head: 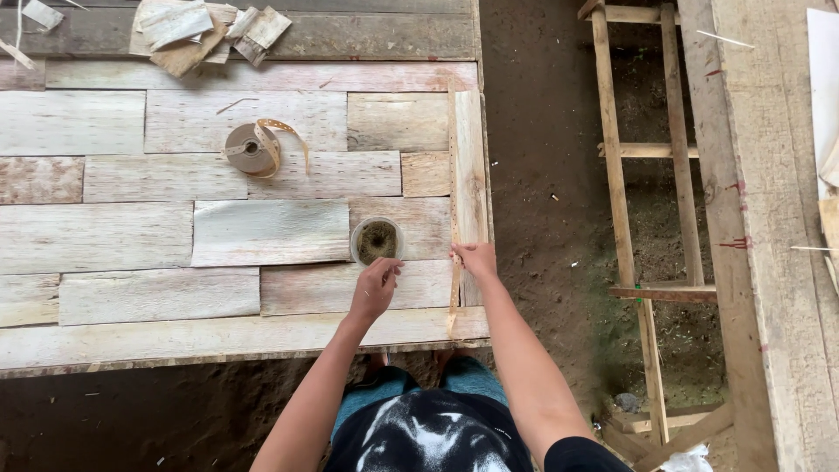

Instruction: The person applies thin wood strips to a larger wooden surface by hand, positioning each piece next to the previous one.

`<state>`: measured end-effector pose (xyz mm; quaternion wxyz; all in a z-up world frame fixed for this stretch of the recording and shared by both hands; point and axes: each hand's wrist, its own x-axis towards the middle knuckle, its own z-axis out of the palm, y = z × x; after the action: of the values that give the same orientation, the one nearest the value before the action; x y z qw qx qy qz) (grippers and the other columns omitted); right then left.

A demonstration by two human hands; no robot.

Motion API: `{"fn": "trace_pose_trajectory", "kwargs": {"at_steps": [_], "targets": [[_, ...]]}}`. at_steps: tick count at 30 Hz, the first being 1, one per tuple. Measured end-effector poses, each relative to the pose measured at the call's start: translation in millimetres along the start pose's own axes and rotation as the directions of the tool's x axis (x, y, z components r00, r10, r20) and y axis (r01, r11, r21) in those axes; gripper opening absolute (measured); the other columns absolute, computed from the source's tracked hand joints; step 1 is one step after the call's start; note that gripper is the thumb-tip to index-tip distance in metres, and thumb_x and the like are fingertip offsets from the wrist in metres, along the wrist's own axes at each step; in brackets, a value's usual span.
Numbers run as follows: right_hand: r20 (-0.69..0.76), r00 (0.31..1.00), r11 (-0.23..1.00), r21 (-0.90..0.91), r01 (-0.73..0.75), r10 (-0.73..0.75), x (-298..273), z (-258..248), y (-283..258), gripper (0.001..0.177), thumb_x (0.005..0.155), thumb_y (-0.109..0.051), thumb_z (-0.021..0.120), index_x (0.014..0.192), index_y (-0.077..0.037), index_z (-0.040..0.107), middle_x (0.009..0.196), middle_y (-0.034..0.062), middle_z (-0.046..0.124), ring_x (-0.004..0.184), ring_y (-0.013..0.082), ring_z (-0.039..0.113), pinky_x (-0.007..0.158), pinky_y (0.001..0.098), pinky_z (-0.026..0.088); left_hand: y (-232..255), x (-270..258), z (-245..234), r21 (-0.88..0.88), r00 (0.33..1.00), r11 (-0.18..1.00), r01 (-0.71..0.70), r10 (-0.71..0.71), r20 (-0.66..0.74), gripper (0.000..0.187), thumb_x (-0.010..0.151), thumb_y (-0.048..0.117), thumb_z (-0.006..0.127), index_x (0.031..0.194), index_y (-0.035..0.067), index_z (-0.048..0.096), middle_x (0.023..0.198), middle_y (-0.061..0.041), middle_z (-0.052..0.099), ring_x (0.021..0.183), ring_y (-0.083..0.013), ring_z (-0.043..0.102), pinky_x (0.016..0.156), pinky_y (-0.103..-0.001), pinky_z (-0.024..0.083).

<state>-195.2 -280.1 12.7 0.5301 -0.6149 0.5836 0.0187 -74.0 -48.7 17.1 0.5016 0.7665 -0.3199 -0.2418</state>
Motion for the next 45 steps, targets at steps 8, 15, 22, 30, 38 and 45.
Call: {"fn": "trace_pose_trajectory", "kwargs": {"at_steps": [8,15,22,30,38,45], "targets": [[0.058,0.998,0.990,0.144,-0.008,-0.001,-3.6,-1.9,21.2,0.026,0.085,-0.024,0.083,0.101,-0.003,0.080,0.077,0.0124,0.076,0.061,0.0140,0.070,0.058,0.0223,0.061,3.1,-6.7,5.5,-0.008,0.999,1.000,-0.015,0.015,0.037,0.026,0.094,-0.007,0.054,0.107,0.007,0.072,0.085,-0.009,0.068,0.065,-0.0230,0.071,0.057,-0.034,0.059],[0.059,0.998,0.989,0.151,-0.007,-0.001,-20.6,-3.2,23.6,0.029,0.085,-0.023,0.082,0.104,-0.002,0.079,0.078,0.0132,0.074,0.063,0.0145,0.071,0.060,0.0232,0.063,7.5,-13.8,3.4,-0.012,0.999,1.000,-0.023,0.024,0.038,0.025,0.093,-0.007,0.055,0.105,0.008,0.071,0.084,-0.009,0.068,0.065,-0.0230,0.071,0.058,-0.034,0.060],[0.069,0.998,0.970,0.244,-0.007,-0.010,-22.2,2.6,48.5,0.026,0.085,-0.021,0.083,0.101,-0.002,0.079,0.076,0.0121,0.072,0.059,0.0129,0.068,0.054,0.0213,0.063,5.1,-22.6,1.5,-0.005,0.998,1.000,-0.002,0.002,0.071,0.026,0.094,-0.007,0.054,0.106,0.008,0.071,0.085,-0.009,0.068,0.065,-0.0231,0.071,0.059,-0.035,0.060],[0.025,0.999,0.967,0.252,0.025,-0.032,-36.6,1.4,55.2,0.021,0.084,-0.018,0.083,0.099,-0.004,0.080,0.077,0.0127,0.074,0.059,0.0144,0.070,0.053,0.0225,0.062,6.1,-28.4,2.3,0.004,0.994,1.000,-0.016,0.015,0.105,0.025,0.094,-0.006,0.055,0.107,0.009,0.070,0.086,-0.008,0.068,0.066,-0.0228,0.071,0.061,-0.034,0.060],[0.000,1.000,0.966,0.259,0.018,-0.019,-54.1,2.5,65.2,0.022,0.085,-0.017,0.080,0.101,-0.002,0.079,0.079,0.0131,0.075,0.060,0.0139,0.071,0.055,0.0231,0.063,8.3,-28.7,-1.0,0.010,0.990,0.999,-0.046,0.044,0.135,0.025,0.094,-0.008,0.056,0.106,0.007,0.071,0.086,-0.009,0.068,0.066,-0.0241,0.071,0.060,-0.035,0.060],[-0.004,1.000,0.965,0.263,0.001,0.001,-52.1,5.9,82.2,0.027,0.083,-0.018,0.081,0.104,-0.001,0.078,0.079,0.0122,0.075,0.061,0.0133,0.070,0.055,0.0223,0.062,7.4,-29.2,3.9,0.033,0.983,0.997,-0.072,0.065,0.173,0.024,0.093,-0.006,0.058,0.106,0.009,0.071,0.086,-0.009,0.069,0.071,-0.0273,0.072,0.064,-0.037,0.061]]}}
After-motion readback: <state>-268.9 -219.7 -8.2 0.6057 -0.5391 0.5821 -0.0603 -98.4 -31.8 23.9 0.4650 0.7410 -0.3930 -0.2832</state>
